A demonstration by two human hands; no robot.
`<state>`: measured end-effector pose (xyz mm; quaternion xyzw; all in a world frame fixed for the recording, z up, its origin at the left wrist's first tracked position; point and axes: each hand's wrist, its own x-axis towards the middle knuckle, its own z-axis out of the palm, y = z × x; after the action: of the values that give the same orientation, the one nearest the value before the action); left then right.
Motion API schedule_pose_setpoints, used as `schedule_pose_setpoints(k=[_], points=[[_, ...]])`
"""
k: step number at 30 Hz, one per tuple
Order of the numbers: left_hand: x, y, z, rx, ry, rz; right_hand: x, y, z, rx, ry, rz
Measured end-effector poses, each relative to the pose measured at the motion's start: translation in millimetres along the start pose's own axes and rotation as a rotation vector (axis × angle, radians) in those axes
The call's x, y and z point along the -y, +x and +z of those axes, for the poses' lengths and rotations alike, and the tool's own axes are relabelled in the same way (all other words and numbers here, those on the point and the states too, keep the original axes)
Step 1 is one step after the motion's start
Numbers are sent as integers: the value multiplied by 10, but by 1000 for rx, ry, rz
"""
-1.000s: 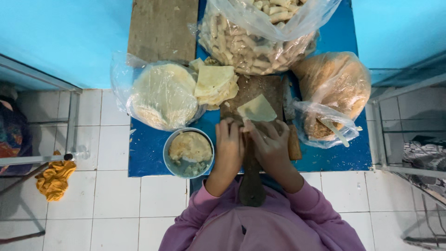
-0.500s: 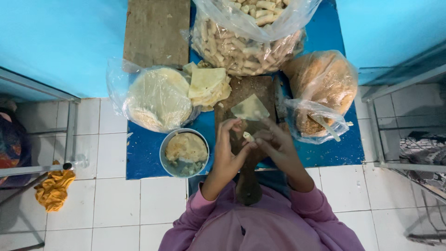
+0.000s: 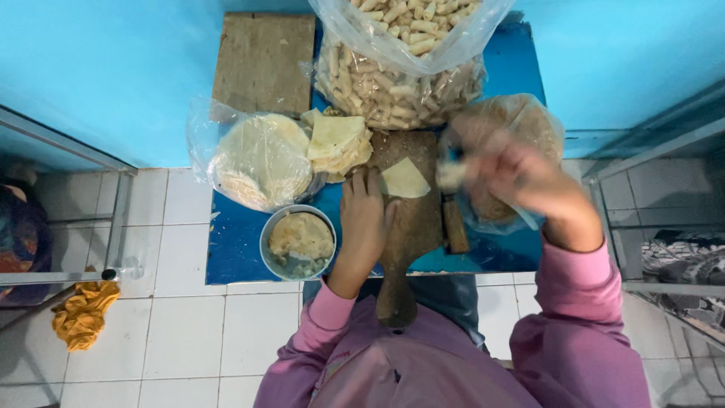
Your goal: The person sits at a low table and cuts a round of flatbread dough into wedges using a knife on a wooden board, stacking the cut pieces. They then tear the wedges into smaller pieces by hand and place them into a bowl.
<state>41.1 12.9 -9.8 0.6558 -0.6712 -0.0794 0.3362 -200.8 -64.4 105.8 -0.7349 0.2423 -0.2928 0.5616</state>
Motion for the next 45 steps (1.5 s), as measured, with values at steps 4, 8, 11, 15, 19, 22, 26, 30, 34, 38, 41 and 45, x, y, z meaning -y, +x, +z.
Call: schedule_pose_setpoints(k=[4, 8, 11, 15, 19, 22, 26, 30, 34, 38, 41, 45], points=[[-2, 78, 181, 9, 107, -56, 32, -67, 6, -504, 40, -163], [26, 116, 264, 13, 127, -78, -189, -417, 381, -595, -159, -126], [62, 175, 351, 33, 116, -73, -360, -707, 545, -831, -779, 7], [99, 260, 494, 19, 15, -82, -581, -972, 627, -1002, -1195, 129], [118, 315, 600, 61, 42, -82, -824, -1095, 640, -989, -1157, 214], [110, 307, 641, -8, 118, 33, -990, -1084, 620, -1011, -979, 179], [67, 325, 652, -33, 65, 63, -1123, -1016, 627, -1086, -788, 122], [0, 351, 573, 90, -97, -85, -1236, -921, 647, -1139, -742, -70], [-151, 326, 434, 39, -264, 0, -1347, -911, 607, -1214, -873, -62], [-332, 229, 321, -29, -545, 171, -1393, -975, 540, -1176, -885, -36], [-364, 147, 261, -26, -638, 130, -1387, -994, 538, -1138, -845, -69], [-156, -50, 108, 35, -525, -57, -1349, -1026, 570, -1159, -637, -79]])
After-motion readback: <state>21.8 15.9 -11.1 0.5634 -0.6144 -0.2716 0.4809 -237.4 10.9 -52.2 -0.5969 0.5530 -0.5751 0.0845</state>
